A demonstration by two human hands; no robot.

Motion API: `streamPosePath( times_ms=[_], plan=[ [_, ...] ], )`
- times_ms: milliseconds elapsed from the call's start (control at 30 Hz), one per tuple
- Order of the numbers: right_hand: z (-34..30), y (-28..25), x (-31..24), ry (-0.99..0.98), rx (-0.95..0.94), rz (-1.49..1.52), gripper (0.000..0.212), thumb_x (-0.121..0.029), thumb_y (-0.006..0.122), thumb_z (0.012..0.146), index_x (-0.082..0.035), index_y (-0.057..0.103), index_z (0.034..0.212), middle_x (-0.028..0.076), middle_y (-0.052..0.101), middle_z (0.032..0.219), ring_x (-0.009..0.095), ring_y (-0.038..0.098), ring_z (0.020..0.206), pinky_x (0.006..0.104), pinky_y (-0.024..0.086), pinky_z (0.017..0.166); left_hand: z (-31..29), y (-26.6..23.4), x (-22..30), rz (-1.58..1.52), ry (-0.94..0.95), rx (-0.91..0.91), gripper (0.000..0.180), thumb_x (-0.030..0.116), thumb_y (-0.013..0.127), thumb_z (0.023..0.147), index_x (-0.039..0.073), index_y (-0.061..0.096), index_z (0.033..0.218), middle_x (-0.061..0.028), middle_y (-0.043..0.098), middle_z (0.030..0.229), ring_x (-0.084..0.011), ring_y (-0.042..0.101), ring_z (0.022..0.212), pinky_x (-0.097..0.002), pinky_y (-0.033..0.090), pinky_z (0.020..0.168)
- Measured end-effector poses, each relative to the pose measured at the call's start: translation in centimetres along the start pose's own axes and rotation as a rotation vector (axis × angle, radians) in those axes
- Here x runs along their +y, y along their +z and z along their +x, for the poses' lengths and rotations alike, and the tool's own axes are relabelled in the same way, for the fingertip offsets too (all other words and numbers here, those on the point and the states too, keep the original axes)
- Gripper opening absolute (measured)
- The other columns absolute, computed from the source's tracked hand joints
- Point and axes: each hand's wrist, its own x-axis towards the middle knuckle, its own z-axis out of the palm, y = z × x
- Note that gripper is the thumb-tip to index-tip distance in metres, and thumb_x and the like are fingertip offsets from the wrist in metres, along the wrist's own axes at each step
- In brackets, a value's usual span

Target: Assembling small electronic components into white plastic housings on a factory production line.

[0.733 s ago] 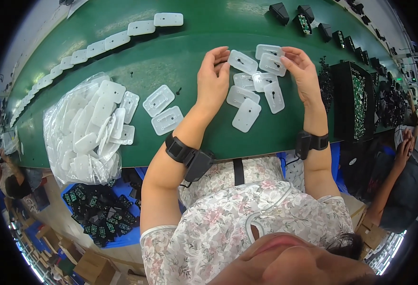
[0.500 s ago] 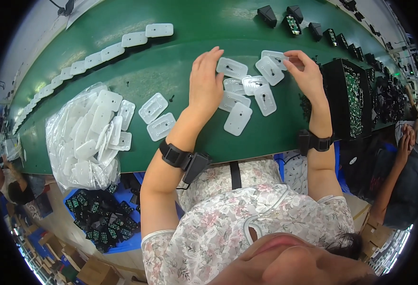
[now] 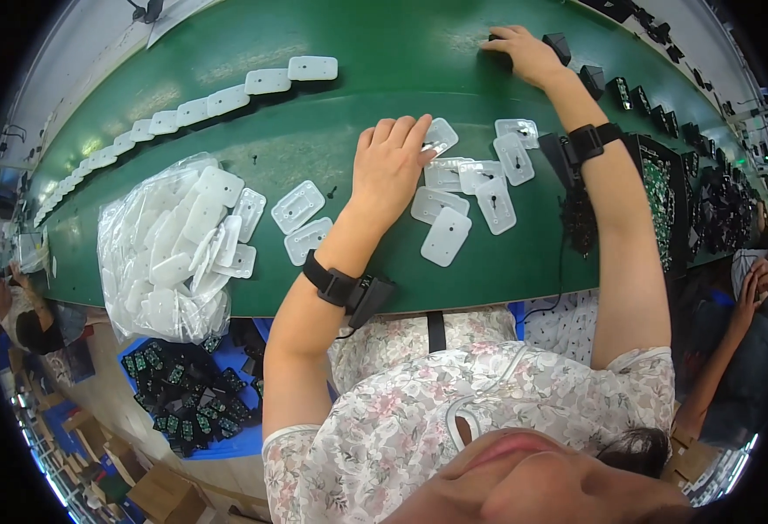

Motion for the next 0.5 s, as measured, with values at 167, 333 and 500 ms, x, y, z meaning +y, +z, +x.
streamPosePath(
  times_ms=[167, 333, 500],
  plan=[
    [1.1, -2.7, 1.1, 0.100, -0.231, -0.067, 0.027, -0.023, 0.066, 0.081, -0.017, 0.067, 0.107, 0.008, 0.056, 0.109, 0.027, 0.053, 0.111, 0.0398, 0.049, 0.090, 0.0, -1.0, -0.5, -0.123, -0.090, -0.012, 0.048, 0.004, 0.059, 0.080, 0.011, 0.052, 0.127, -0.0039, 0.057, 0.121, -0.0236, 0.052, 0.112, -0.0406, 0.040, 0.095],
    [1.2, -1.7, -0.2, 0.185, -0.138, 0.094, 0.036, -0.036, 0.066, 0.082, -0.010, 0.058, 0.106, 0.011, 0.058, 0.113, 0.031, 0.056, 0.106, 0.0403, 0.048, 0.086, 0.6, -1.0, -0.5, -0.129, 0.247, -0.223, 0.059, -0.003, 0.051, 0.078, 0.017, 0.049, 0.134, 0.0023, 0.052, 0.137, -0.0212, 0.042, 0.131, -0.0413, 0.034, 0.105],
    [-0.1, -3.1, -4.5, 0.089, -0.055, 0.089, 0.050, -0.036, 0.064, 0.085, -0.015, 0.050, 0.128, 0.010, 0.060, 0.114, 0.030, 0.055, 0.109, 0.0399, 0.048, 0.086, 0.4, -1.3, -1.7, 0.062, 0.125, -0.106, 0.057, 0.002, 0.054, 0.078, 0.017, 0.050, 0.133, -0.0026, 0.057, 0.130, -0.0236, 0.049, 0.122, -0.0396, 0.039, 0.097]
  ],
)
